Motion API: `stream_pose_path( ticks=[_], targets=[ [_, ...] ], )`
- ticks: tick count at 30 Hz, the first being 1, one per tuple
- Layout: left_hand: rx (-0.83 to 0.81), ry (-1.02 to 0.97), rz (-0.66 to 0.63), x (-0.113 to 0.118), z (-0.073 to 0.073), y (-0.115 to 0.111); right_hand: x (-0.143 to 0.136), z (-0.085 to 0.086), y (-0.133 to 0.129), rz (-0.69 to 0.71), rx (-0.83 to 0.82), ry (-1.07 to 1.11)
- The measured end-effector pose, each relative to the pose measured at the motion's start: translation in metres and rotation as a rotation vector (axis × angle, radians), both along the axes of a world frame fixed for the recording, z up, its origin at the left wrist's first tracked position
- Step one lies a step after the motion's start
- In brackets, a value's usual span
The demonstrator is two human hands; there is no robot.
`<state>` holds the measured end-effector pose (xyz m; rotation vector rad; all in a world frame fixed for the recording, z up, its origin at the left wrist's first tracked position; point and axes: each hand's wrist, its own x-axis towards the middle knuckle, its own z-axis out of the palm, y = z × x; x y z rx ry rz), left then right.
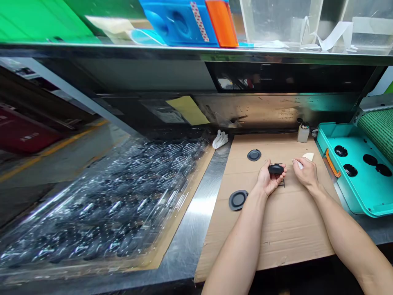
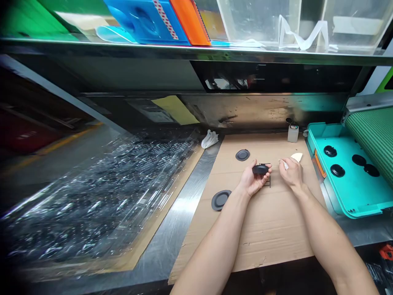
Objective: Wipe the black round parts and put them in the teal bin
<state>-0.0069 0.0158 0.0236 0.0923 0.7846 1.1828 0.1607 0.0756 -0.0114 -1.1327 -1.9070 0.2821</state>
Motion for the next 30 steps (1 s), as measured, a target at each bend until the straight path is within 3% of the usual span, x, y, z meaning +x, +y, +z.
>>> stream_pose_path(
  ticks=[4,10,16,23,27,30],
  targets=[
    [-0.025,0.018,0.009,0.005,-0.004,0.001,0.000,0.003,-0.001,0.034,0.002,0.012],
    [-0.037,0.080,0.014,0.009,-0.008,0.003,-0.005,0.013,-0.009,0.212,-0.026,0.042],
    [-0.058,0.140,0.015,0.011,-0.007,0.005,-0.008,0.019,-0.013,0.217,-0.137,0.111],
    [-0.013,0.363,0.038,0.028,-0.010,0.001,-0.014,0.025,-0.019,0.312,-0.189,0.009],
    [0.024,0.471,0.131,0.037,-0.016,-0.001,-0.013,0.022,-0.017,0.287,-0.123,-0.090],
    [0.046,0.471,0.130,0.035,-0.016,-0.001,-0.006,0.018,-0.011,0.209,-0.113,-0.207]
  ],
)
